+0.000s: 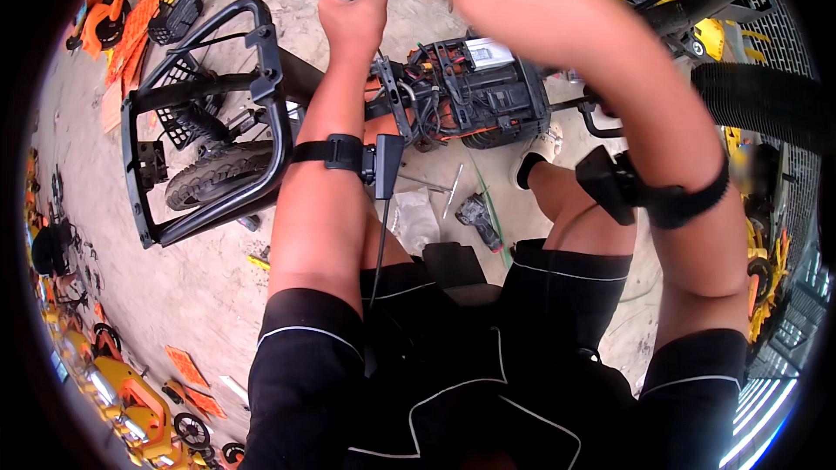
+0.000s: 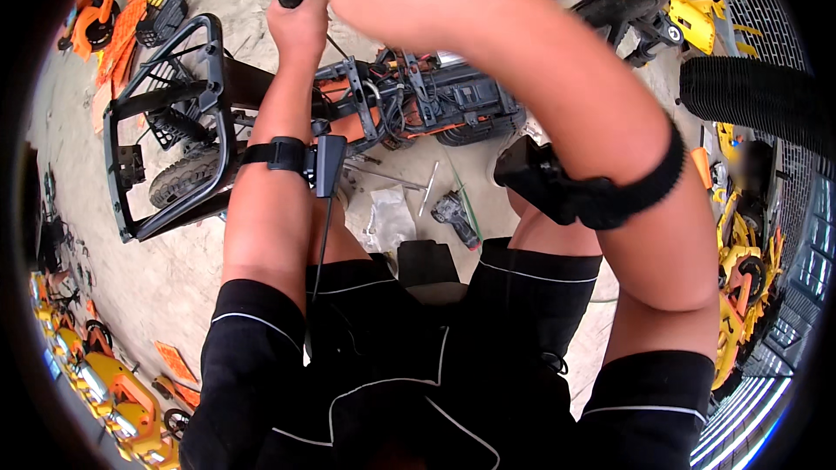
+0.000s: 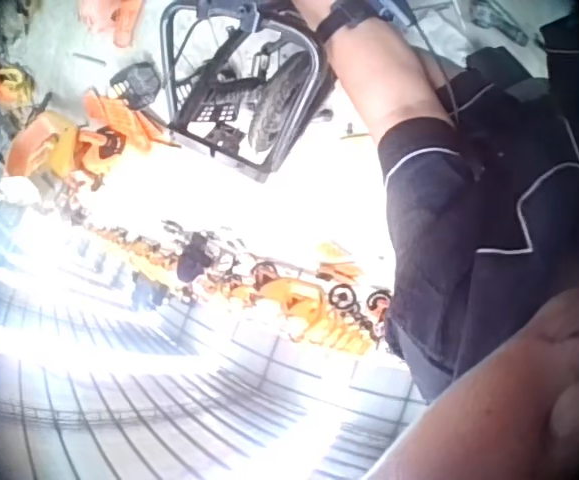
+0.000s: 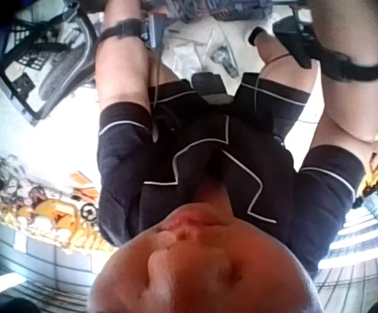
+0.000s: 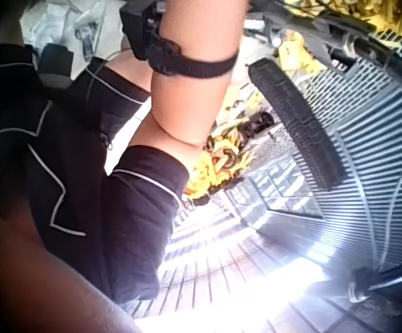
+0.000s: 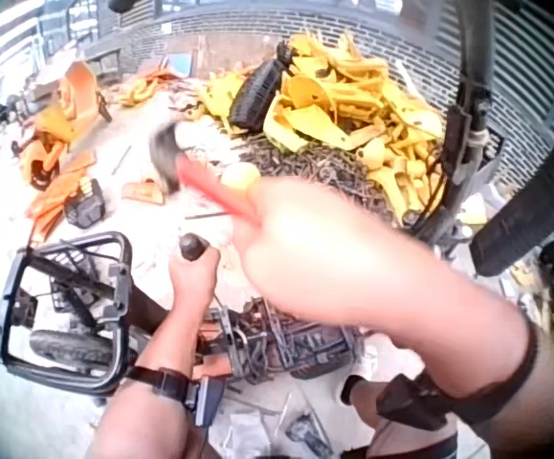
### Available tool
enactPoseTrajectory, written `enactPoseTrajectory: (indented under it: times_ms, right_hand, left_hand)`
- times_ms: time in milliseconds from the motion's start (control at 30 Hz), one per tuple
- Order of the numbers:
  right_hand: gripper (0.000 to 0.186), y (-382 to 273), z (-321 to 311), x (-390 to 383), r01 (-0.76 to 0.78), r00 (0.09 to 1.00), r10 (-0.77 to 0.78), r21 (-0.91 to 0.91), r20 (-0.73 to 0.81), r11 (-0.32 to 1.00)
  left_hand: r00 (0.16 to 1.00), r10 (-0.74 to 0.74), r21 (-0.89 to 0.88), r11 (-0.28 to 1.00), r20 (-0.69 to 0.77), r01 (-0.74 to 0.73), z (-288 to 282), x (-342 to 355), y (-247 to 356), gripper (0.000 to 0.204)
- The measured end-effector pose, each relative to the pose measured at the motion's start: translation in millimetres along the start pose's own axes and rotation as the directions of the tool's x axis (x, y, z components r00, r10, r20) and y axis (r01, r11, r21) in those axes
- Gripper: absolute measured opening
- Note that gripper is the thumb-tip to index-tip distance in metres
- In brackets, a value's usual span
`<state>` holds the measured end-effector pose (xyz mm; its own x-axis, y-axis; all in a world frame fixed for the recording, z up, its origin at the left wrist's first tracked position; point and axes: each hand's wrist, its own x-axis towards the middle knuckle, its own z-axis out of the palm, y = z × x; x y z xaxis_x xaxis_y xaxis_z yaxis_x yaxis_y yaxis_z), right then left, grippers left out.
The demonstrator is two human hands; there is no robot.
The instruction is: The person uses a hammer and a screwdriver to strike and pry components on the frame of an electric motorcycle while seated. They manipulate a red-handled hammer and a black-handled screwdriver to work on the internal chassis parts.
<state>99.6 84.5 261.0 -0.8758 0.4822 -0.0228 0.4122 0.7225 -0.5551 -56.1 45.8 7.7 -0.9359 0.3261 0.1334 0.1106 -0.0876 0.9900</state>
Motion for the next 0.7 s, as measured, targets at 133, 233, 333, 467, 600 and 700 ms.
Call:
enactPoseTrajectory:
  times_ms: [133, 233, 333, 467, 600, 700]
  right_hand:
    - [0.029, 11.4, 0.1, -8.4, 0.251, 0.96, -0.21, 0.241, -0.185, 0.938]
    - [0.033, 41.0, 28.6, 13.7, 0.086, 0.992, -0.079, -0.072, 0.094, 0.994]
    - [0.034, 2.8, -5.2, 10.5, 0.093, 0.98, -0.098, 0.036, 0.176, 0.995]
    - [0.036, -8.3, -20.5, -1.2, 0.158, 0.985, -0.141, 0.2, -0.096, 0.967]
    - [0.031, 71.7, 27.9, 30.6, 0.164, 0.986, -0.156, -0.267, 0.053, 0.95]
    - [0.024, 79.7, -6.7, 29.9, 0.528, 0.781, -0.624, -0.536, 0.004, 0.658]
  left_hand:
    - [0.999, 0.02, -0.029, 0.999, 0.033, -0.019, -3.4, 0.3, -5.4, 0.014]
    - [0.994, 0.103, 0.044, 0.994, 0.028, -0.104, 3.6, 0.1, -6.1, 0.013]
    - [0.995, 0.098, 0.043, 0.994, 0.009, -0.099, -12.0, 1.6, -1.5, 0.01]
    - [0.999, 0.031, 0.074, 0.997, 0.037, -0.034, 0.2, -1.2, 6.6, 0.013]
    - [0.999, 0.036, 0.098, 0.994, 0.02, -0.038, 5.3, -1.9, 7.5, 0.012]
    - [0.999, 0.005, 0.033, 0.999, 0.05, -0.007, -3.1, -0.6, 9.5, 0.011]
